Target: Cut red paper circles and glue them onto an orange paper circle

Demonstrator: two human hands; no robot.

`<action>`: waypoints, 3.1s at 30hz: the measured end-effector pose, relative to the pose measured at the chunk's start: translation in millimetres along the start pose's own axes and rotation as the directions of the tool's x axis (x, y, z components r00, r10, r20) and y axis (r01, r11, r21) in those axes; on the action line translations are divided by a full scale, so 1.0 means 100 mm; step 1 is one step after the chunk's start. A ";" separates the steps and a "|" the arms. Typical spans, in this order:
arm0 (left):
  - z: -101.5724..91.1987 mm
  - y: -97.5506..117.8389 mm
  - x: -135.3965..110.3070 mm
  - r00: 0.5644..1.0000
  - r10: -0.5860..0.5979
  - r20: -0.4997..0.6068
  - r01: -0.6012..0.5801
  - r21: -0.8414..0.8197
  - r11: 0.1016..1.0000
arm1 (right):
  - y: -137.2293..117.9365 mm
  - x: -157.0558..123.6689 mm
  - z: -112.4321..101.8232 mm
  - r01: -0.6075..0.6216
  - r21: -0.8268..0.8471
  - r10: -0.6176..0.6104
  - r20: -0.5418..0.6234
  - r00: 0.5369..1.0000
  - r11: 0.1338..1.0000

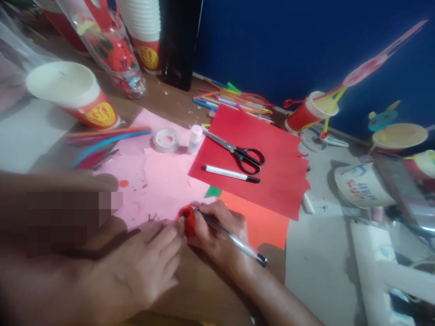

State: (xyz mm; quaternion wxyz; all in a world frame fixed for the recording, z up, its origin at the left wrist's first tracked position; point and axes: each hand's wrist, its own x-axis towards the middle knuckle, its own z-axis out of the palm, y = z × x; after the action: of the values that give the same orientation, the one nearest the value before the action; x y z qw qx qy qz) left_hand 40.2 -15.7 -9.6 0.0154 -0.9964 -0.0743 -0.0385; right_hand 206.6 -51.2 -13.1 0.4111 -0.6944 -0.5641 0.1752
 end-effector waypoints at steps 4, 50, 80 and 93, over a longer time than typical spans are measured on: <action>-0.01 0.00 0.00 1.000 -0.001 -0.013 0.001 -0.001 1.000 | 0.02 0.00 0.00 0.017 -0.028 -0.016 0.024 1.000 0.999; 0.03 0.01 0.01 0.999 -0.014 -0.045 0.013 -0.012 1.000 | 0.05 -0.01 -0.04 0.007 -0.045 -0.004 0.056 0.998 0.999; 0.01 -0.01 0.01 1.000 0.006 -0.004 -0.007 -0.018 1.000 | 0.06 -0.04 -0.07 -0.070 -0.015 0.071 0.054 0.996 0.997; 0.02 -0.01 0.01 1.000 0.013 -0.014 -0.013 -0.011 1.000 | 0.06 -0.04 -0.06 -0.030 -0.057 0.036 0.096 0.995 0.998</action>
State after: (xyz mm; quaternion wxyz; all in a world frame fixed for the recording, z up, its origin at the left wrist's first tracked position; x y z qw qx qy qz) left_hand 41.0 -14.7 -11.1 0.0108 -0.9966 -0.0676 -0.0455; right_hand 213.2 -57.0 -14.7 0.3609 -0.7055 -0.5764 0.1995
